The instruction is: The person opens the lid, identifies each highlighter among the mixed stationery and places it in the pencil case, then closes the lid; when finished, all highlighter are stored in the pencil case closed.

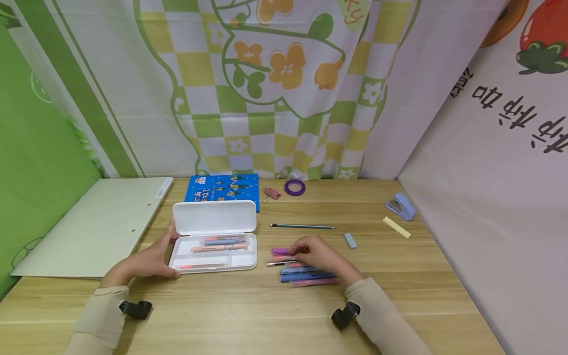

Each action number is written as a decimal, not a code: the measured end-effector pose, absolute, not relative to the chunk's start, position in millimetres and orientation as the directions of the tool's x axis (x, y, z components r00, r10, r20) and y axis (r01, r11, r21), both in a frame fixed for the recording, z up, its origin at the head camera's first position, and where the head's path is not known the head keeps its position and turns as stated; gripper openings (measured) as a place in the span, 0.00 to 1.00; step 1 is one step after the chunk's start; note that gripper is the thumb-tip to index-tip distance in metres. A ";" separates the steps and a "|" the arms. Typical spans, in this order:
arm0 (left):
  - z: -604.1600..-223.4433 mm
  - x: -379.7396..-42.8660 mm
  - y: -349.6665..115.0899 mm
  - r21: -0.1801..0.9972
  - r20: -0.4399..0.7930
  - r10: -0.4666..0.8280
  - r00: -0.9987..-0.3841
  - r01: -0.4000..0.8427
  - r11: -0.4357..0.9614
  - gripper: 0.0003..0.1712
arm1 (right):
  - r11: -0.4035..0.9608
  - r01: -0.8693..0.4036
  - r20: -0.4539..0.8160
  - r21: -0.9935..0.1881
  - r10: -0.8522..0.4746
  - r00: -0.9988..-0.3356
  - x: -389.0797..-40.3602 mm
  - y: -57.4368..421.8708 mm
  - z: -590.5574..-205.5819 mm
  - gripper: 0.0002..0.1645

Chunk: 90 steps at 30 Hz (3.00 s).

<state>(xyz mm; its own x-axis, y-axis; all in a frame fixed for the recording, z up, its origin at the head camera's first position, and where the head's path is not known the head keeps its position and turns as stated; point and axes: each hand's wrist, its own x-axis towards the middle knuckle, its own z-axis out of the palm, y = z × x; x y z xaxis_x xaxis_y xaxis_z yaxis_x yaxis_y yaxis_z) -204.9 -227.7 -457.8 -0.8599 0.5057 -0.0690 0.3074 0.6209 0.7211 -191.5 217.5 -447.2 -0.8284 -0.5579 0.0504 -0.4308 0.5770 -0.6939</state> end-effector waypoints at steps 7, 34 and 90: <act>-458.2 -205.3 -228.0 0.715 -0.058 0.511 -0.857 0.322 0.621 0.81 | 0.620 -0.512 0.092 -0.594 -0.581 -0.809 -190.4 212.6 -445.4 0.09; -454.7 -204.4 -227.6 0.713 -0.072 0.510 -0.857 0.313 0.627 0.81 | 0.431 -0.461 0.092 -0.776 -0.646 -0.758 -199.6 177.8 -428.8 0.14; -459.6 -206.9 -228.8 0.695 -0.042 0.510 -0.859 0.341 0.632 0.81 | 0.333 -0.197 -0.025 -0.922 -0.560 -0.828 -188.3 139.6 -426.6 0.13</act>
<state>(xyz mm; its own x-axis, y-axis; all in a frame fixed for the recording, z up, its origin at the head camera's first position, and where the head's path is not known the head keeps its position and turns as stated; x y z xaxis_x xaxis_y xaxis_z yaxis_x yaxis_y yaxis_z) -206.9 -228.8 -459.6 -0.8593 0.5097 -0.0417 0.3413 0.6324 0.6954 -188.3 139.6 -426.6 -0.8283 -0.5597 -0.0248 -0.1970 0.3326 -0.9223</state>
